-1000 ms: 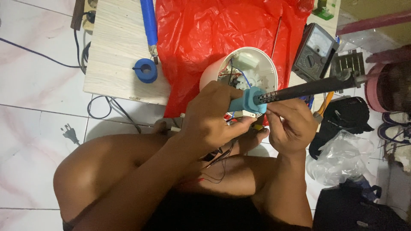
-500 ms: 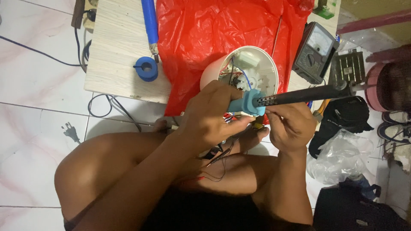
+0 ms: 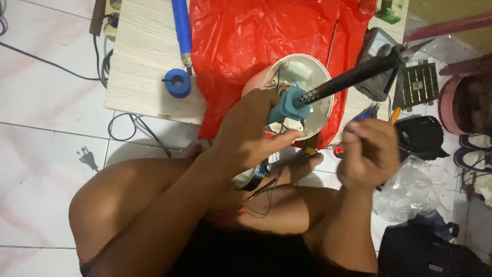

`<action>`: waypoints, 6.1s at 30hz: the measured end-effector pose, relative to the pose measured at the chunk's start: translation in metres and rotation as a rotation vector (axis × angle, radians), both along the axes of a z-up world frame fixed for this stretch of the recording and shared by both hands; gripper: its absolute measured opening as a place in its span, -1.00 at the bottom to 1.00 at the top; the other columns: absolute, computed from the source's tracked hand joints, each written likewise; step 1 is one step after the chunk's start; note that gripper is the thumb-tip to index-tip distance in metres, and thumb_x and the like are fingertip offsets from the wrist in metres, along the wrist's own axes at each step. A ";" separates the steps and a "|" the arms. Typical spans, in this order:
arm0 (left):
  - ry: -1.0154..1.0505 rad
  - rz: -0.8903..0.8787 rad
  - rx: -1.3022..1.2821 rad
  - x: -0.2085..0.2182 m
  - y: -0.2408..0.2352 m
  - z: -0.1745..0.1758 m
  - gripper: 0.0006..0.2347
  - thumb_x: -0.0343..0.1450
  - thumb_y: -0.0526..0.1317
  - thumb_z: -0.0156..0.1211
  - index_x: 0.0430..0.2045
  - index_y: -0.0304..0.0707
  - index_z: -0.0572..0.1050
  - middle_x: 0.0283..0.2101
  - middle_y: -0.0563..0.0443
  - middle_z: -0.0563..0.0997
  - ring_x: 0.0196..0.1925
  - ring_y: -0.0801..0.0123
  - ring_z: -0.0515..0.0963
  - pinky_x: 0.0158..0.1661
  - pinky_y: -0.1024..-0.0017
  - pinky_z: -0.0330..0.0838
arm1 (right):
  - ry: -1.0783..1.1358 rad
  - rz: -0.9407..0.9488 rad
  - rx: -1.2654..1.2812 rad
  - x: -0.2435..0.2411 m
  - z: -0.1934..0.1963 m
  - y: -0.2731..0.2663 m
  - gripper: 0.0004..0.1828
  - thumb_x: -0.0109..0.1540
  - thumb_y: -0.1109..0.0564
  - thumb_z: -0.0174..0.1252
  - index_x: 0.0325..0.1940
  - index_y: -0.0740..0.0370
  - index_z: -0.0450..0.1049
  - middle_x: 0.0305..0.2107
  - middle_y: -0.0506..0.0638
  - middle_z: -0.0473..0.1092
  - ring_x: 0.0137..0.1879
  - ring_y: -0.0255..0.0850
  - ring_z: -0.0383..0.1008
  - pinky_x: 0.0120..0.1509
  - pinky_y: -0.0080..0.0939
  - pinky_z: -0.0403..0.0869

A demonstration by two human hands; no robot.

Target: The person sits on the floor and uses a soldering iron to attach wires to a small white electrical component. They repeatedly apply solder to connection points, occasionally using a file to clean the iron's tip and feeding solder wire from a blue spool.

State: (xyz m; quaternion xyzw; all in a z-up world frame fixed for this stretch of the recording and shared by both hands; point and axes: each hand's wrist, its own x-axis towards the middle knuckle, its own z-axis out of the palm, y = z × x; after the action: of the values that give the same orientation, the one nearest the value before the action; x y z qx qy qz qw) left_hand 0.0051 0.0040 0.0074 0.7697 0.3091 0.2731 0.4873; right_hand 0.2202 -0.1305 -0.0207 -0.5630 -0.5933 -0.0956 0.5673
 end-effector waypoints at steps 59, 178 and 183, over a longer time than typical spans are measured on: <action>-0.316 0.044 0.530 -0.002 -0.015 -0.023 -0.69 0.39 -0.39 0.36 0.00 -0.33 0.47 -0.22 0.00 0.54 -0.15 0.15 0.50 -0.20 0.27 0.51 | -0.519 0.065 -0.461 -0.032 0.065 0.001 -0.90 0.38 0.33 0.18 -0.09 0.43 0.59 -0.17 0.23 0.57 -0.10 0.15 0.57 0.01 0.01 0.45; 0.654 0.596 -0.008 -0.081 0.060 -0.042 -0.66 0.32 -0.11 0.35 -0.03 0.08 0.51 -0.03 0.08 0.65 0.01 0.08 0.59 -0.07 0.12 0.44 | 0.242 -0.186 0.424 -0.022 0.025 -0.045 -0.76 0.42 0.12 0.10 -0.01 0.37 0.32 -0.29 0.33 0.28 -0.44 0.08 0.38 -0.39 -0.06 0.44; 0.046 0.640 0.041 -0.083 0.023 0.015 -0.65 0.44 -0.06 0.17 0.09 -0.10 0.49 0.13 -0.02 0.58 0.13 0.30 0.57 0.11 0.37 0.45 | 0.206 -0.041 0.420 -0.017 0.028 -0.038 -0.78 0.45 0.13 0.10 0.10 0.32 0.36 -0.21 0.39 0.27 -0.36 0.16 0.46 -0.35 -0.04 0.52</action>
State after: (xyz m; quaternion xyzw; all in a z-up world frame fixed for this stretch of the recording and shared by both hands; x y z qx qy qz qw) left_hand -0.0780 0.0272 0.0222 0.6491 0.5406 0.4013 0.3540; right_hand 0.2030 -0.1689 0.0070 -0.4513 -0.4880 -0.1702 0.7275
